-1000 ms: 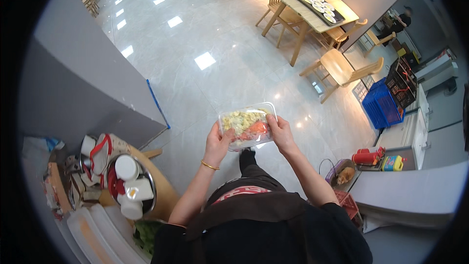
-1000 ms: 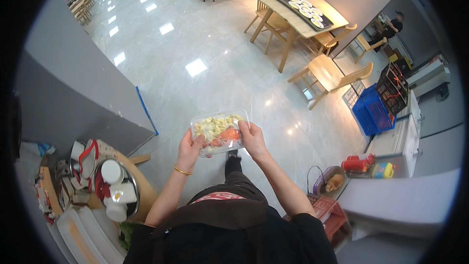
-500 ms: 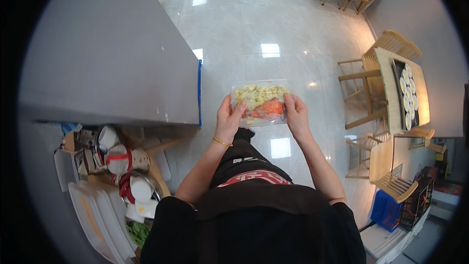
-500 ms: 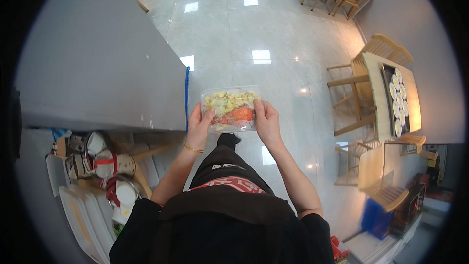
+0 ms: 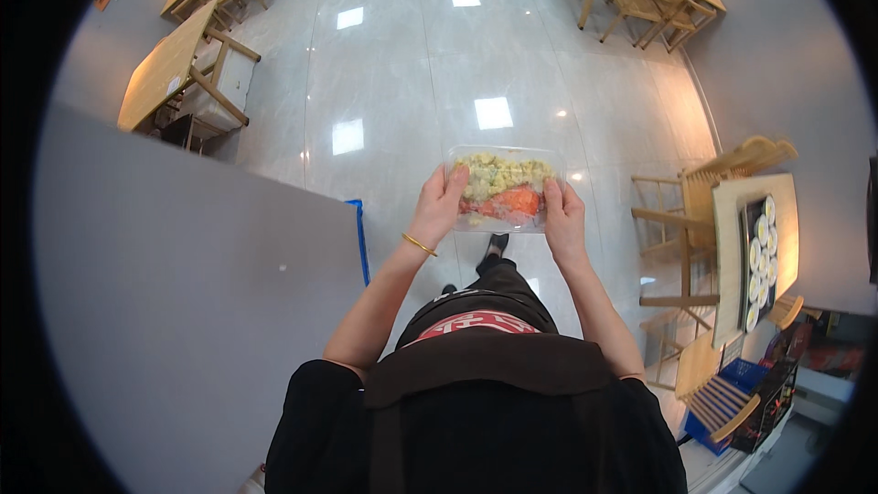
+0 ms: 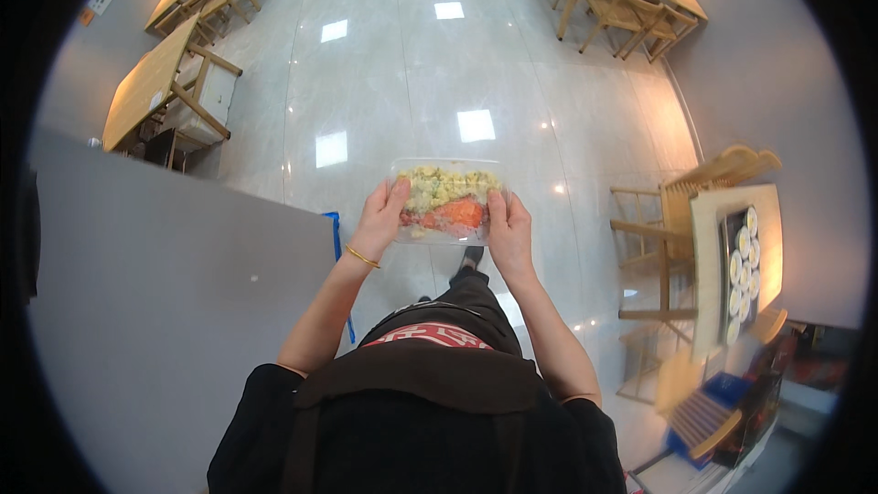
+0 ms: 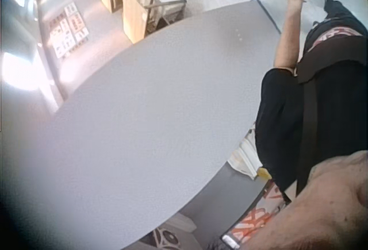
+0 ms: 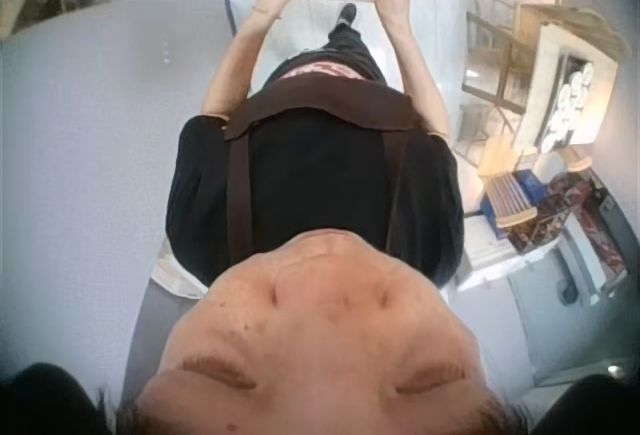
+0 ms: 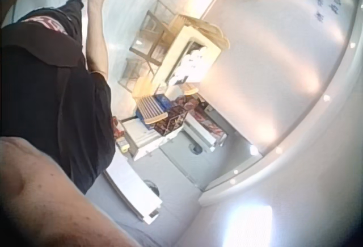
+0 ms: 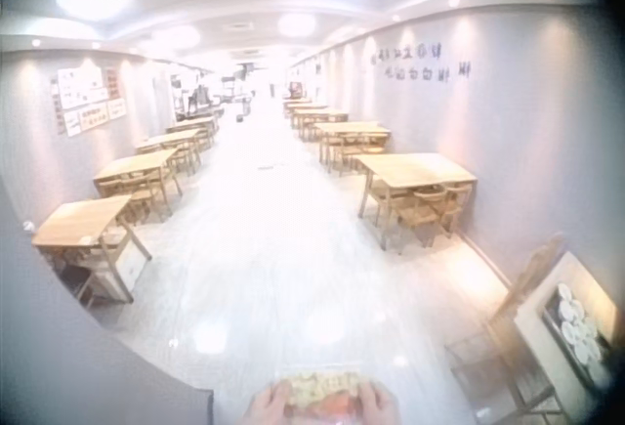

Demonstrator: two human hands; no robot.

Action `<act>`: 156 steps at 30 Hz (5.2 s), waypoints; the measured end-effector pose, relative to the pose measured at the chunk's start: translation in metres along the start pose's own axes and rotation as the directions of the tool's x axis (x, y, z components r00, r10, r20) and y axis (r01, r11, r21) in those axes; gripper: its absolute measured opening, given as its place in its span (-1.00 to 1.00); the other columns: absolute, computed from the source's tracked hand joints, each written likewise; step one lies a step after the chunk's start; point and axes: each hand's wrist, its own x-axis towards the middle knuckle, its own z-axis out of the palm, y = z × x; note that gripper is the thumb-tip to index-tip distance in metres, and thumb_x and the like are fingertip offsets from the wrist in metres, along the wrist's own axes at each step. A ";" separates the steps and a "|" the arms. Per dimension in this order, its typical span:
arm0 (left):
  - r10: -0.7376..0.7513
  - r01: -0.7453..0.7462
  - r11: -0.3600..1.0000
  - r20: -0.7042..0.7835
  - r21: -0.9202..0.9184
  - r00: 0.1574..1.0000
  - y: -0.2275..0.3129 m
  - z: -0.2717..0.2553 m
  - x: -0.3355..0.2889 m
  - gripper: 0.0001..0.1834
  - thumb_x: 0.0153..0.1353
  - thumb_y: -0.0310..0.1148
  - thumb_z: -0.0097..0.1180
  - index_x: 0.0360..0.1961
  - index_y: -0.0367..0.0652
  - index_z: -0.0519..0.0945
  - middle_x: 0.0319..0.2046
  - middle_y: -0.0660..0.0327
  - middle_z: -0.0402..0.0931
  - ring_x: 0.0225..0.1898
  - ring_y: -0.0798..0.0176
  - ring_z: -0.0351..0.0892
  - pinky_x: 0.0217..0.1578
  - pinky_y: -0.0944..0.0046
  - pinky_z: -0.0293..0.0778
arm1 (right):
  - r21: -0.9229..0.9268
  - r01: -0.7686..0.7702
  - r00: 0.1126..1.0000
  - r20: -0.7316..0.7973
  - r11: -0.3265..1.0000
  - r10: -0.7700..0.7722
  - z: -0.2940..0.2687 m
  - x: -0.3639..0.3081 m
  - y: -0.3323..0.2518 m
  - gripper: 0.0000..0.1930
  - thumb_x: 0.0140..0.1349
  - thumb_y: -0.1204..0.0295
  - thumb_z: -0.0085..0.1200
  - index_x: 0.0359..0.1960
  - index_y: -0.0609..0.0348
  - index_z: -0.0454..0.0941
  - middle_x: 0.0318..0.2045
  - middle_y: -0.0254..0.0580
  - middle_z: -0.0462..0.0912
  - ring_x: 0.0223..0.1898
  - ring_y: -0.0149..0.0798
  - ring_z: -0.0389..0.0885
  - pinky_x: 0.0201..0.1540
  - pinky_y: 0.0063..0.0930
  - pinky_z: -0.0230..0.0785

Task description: The person scoops food from buffet trays into a plastic container, adds a cooked chicken leg, and walks to the counter to retrieve a small white cup. The person then places the container on the counter and handles the cup.

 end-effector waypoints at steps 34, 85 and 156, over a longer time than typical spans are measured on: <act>-0.185 0.133 0.957 -0.192 -0.259 0.964 0.114 -0.188 0.696 -0.49 0.37 -0.04 -0.10 -0.25 -0.40 0.57 -0.36 0.26 0.57 -0.36 0.49 0.47 -0.34 0.43 0.43 | -0.002 -0.228 0.867 0.454 0.974 0.204 0.313 0.685 -0.090 -0.76 0.25 0.31 0.09 -0.22 0.26 0.46 -0.41 -0.34 0.54 -0.40 -0.53 0.49 -0.44 -0.61 0.42; -0.149 0.049 0.965 -0.386 -0.257 0.911 0.267 -0.454 1.725 -0.52 0.40 -0.06 -0.18 -0.44 -0.27 0.51 -0.52 0.37 0.43 -0.45 0.53 0.33 -0.43 0.43 0.33 | 0.029 -0.119 0.806 0.587 0.992 0.080 0.820 1.670 -0.173 -0.39 0.46 0.08 -0.47 -0.24 0.39 0.55 -0.41 -0.15 0.63 -0.38 -0.37 0.57 -0.24 -0.46 0.42; -0.060 -0.067 0.985 -0.691 -0.156 0.720 0.421 -1.033 3.117 -0.51 0.37 -0.10 -0.10 -0.57 -0.31 0.45 -0.62 0.31 0.36 -0.48 0.48 0.27 -0.47 0.34 0.29 | 0.268 -0.448 0.720 0.674 0.853 0.166 1.606 2.970 -0.275 -0.58 0.41 0.10 -0.23 -0.08 0.25 0.42 -0.22 -0.22 0.56 -0.21 -0.38 0.54 -0.15 -0.48 0.43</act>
